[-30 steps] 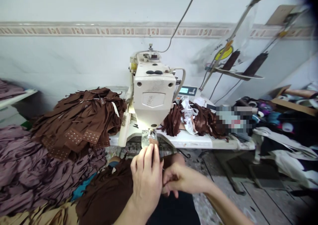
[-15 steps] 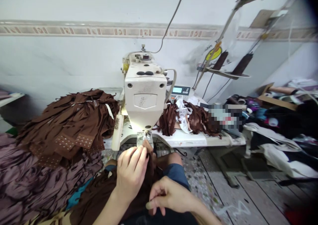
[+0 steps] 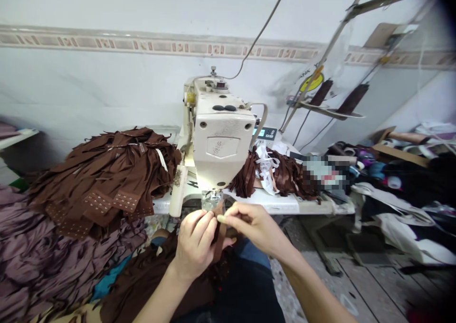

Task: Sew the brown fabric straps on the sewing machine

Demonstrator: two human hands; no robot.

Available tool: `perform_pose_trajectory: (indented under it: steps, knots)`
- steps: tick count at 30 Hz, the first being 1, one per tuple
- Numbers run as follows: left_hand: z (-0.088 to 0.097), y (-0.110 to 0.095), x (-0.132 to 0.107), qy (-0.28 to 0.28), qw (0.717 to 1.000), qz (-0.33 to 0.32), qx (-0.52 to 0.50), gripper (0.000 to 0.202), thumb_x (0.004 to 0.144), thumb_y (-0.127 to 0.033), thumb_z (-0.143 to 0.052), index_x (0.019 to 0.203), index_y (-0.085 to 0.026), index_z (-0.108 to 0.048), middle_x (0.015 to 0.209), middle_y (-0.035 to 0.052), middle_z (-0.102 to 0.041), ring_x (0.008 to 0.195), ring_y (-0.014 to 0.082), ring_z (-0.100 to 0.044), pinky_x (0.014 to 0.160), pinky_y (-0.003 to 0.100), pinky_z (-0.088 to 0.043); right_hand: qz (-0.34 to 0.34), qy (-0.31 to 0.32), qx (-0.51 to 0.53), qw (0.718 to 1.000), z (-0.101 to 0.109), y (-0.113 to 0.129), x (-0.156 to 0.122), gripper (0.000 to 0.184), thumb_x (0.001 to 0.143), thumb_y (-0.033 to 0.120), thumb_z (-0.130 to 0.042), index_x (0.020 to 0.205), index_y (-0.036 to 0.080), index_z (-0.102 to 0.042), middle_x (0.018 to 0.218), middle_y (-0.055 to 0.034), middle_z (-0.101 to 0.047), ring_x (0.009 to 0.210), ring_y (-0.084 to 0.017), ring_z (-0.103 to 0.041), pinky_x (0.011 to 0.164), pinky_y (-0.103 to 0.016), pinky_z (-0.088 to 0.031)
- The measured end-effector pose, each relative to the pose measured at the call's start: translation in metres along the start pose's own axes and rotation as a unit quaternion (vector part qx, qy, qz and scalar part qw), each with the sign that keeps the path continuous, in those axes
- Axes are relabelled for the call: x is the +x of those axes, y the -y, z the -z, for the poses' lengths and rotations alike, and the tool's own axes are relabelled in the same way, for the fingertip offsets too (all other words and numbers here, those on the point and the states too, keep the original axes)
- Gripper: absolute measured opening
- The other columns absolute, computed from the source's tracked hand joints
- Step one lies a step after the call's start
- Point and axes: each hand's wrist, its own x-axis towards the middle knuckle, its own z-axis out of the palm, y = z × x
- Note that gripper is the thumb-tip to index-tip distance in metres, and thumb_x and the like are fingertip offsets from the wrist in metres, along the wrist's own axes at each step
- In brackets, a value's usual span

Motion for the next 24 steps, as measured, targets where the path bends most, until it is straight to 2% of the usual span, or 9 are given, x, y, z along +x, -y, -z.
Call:
perform_pose_trajectory:
  steps: [3,6,10,12,14,16,18,21,24]
  knots:
    - [0.000,-0.001,0.001,-0.007,1.000,-0.005,0.006,0.045,0.100,-0.043,-0.076,0.131,-0.011,-0.069,0.113,0.0156,-0.078,0.116,0.0306,-0.069,0.103,0.047,-0.058,0.027,-0.052,-0.031,0.998,-0.001,-0.009,0.023,0.028,0.097,0.043,-0.075,0.080,0.021,-0.081,0.080,-0.0031,-0.074,0.075,-0.020,-0.066,0.071,-0.029,-0.049]
    - [0.004,-0.002,0.005,0.013,1.000,-0.005,0.028,0.030,0.102,-0.023,-0.073,0.131,-0.016,-0.073,0.114,0.0117,-0.077,0.113,0.0267,-0.069,0.103,0.044,-0.057,0.006,-0.085,-0.031,0.996,-0.010,-0.021,0.035,0.027,0.092,0.041,-0.078,0.076,0.020,-0.079,0.075,-0.0032,-0.073,0.068,-0.018,-0.063,0.065,-0.029,-0.047]
    - [0.008,-0.002,0.009,0.028,0.999,0.006,0.015,0.035,0.100,-0.011,-0.072,0.135,-0.017,-0.073,0.118,0.0113,-0.078,0.117,0.0260,-0.069,0.104,0.044,-0.056,-0.038,-0.186,0.085,0.978,-0.029,-0.041,0.028,0.035,0.082,0.049,-0.088,0.081,0.018,-0.073,0.073,-0.0014,-0.069,0.065,-0.017,-0.060,0.060,-0.027,-0.047]
    - [0.008,0.000,0.011,0.036,0.999,0.003,-0.004,0.040,0.101,-0.011,-0.071,0.140,-0.018,-0.070,0.120,0.0108,-0.079,0.118,0.0255,-0.069,0.105,0.044,-0.056,-0.055,-0.227,0.133,0.963,-0.039,-0.049,0.015,0.040,0.086,0.055,-0.085,0.086,0.019,-0.070,0.074,-0.0005,-0.066,0.066,-0.016,-0.059,0.060,-0.026,-0.048]
    - [0.009,0.003,0.014,0.046,0.999,-0.006,-0.017,0.045,0.102,-0.011,-0.069,0.145,-0.020,-0.066,0.122,0.0095,-0.081,0.118,0.0250,-0.070,0.106,0.045,-0.056,-0.082,-0.196,0.163,0.963,-0.050,-0.056,-0.002,0.044,0.094,0.063,-0.074,0.090,0.019,-0.070,0.074,0.0004,-0.063,0.064,-0.015,-0.058,0.057,-0.025,-0.047]
    - [0.009,0.007,0.017,0.059,0.998,-0.019,-0.029,0.046,0.103,-0.012,-0.067,0.148,-0.022,-0.064,0.123,0.0089,-0.081,0.117,0.0246,-0.070,0.105,0.044,-0.056,-0.107,-0.129,0.192,0.967,-0.059,-0.061,-0.018,0.051,0.098,0.069,-0.065,0.092,0.019,-0.070,0.073,0.0014,-0.060,0.060,-0.014,-0.057,0.055,-0.025,-0.047]
    - [0.010,0.011,0.021,0.076,0.996,-0.027,-0.040,0.047,0.104,-0.012,-0.065,0.150,-0.022,-0.063,0.125,0.0093,-0.081,0.115,0.0245,-0.071,0.104,0.044,-0.057,-0.114,-0.097,0.223,0.963,-0.064,-0.063,-0.029,0.054,0.099,0.071,-0.063,0.090,0.019,-0.070,0.072,0.0021,-0.059,0.058,-0.014,-0.057,0.055,-0.025,-0.047]
    - [0.010,0.013,0.023,0.104,0.993,-0.034,-0.050,0.045,0.104,-0.014,-0.065,0.149,-0.021,-0.064,0.126,0.0101,-0.080,0.114,0.0251,-0.070,0.105,0.046,-0.057,-0.111,-0.131,0.244,0.954,-0.061,-0.064,-0.035,0.052,0.094,0.069,-0.072,0.084,0.018,-0.071,0.066,0.0032,-0.056,0.054,-0.012,-0.052,0.052,-0.024,-0.041]
    - [0.008,0.008,0.020,0.100,0.994,-0.017,-0.046,0.042,0.104,-0.014,-0.066,0.145,-0.018,-0.066,0.125,0.0116,-0.079,0.115,0.0263,-0.068,0.102,0.046,-0.057,-0.113,-0.161,0.240,0.951,-0.051,-0.060,-0.031,0.051,0.087,0.067,-0.081,0.079,0.017,-0.072,0.063,0.0028,-0.058,0.051,-0.010,-0.049,0.048,-0.023,-0.037]
